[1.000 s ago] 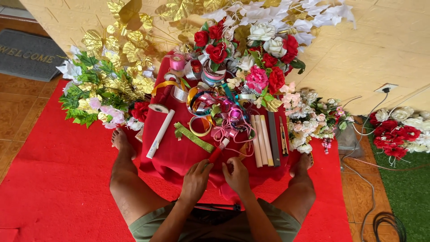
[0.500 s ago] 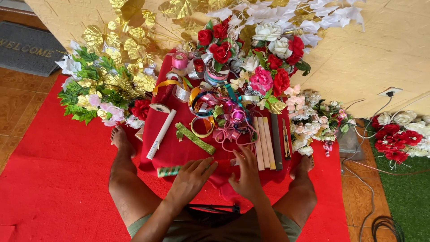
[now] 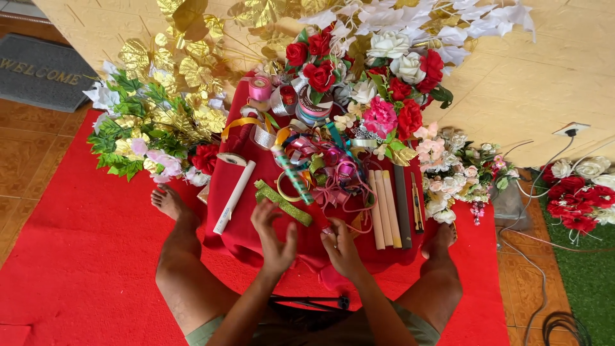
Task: The person sits on a red carpet and wraps a small cylindrical object with a red ribbon. They secure the ribbon with a small piece of tape and continue to adjust the wrapping.
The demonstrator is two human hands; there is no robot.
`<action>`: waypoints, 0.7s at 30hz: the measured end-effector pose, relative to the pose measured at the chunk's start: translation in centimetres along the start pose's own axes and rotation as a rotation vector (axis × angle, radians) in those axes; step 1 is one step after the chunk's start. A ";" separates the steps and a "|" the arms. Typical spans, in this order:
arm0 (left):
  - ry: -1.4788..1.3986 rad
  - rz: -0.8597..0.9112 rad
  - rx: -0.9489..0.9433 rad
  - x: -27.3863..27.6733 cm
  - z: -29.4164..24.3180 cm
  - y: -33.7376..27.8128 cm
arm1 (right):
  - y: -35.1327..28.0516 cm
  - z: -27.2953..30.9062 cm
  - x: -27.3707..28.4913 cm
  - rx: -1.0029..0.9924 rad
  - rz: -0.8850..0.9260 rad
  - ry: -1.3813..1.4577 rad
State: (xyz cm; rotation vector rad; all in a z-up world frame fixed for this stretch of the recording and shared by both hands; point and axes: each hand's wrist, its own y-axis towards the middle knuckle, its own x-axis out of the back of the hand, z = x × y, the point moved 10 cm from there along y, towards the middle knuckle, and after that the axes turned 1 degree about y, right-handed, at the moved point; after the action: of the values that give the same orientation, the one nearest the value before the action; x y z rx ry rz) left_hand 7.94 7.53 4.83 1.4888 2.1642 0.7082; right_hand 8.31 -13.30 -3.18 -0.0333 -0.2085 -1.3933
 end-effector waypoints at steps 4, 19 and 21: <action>-0.401 0.094 0.398 -2.3 5.3 -1.1 | 0.3 -1.9 -1.9 -0.111 0.103 0.137; -0.558 0.370 0.795 -4.9 8.6 -3.2 | 1.0 -1.9 -3.1 -0.237 0.293 0.081; -0.543 0.412 0.776 -5.1 7.6 -2.8 | 1.3 -1.3 -2.9 -0.270 0.236 0.246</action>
State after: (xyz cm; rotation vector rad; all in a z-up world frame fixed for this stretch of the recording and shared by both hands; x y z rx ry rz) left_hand 12.19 3.23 -2.62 2.2085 1.7713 -0.4785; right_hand 9.26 -10.40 -4.82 -0.1063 0.1843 -1.1698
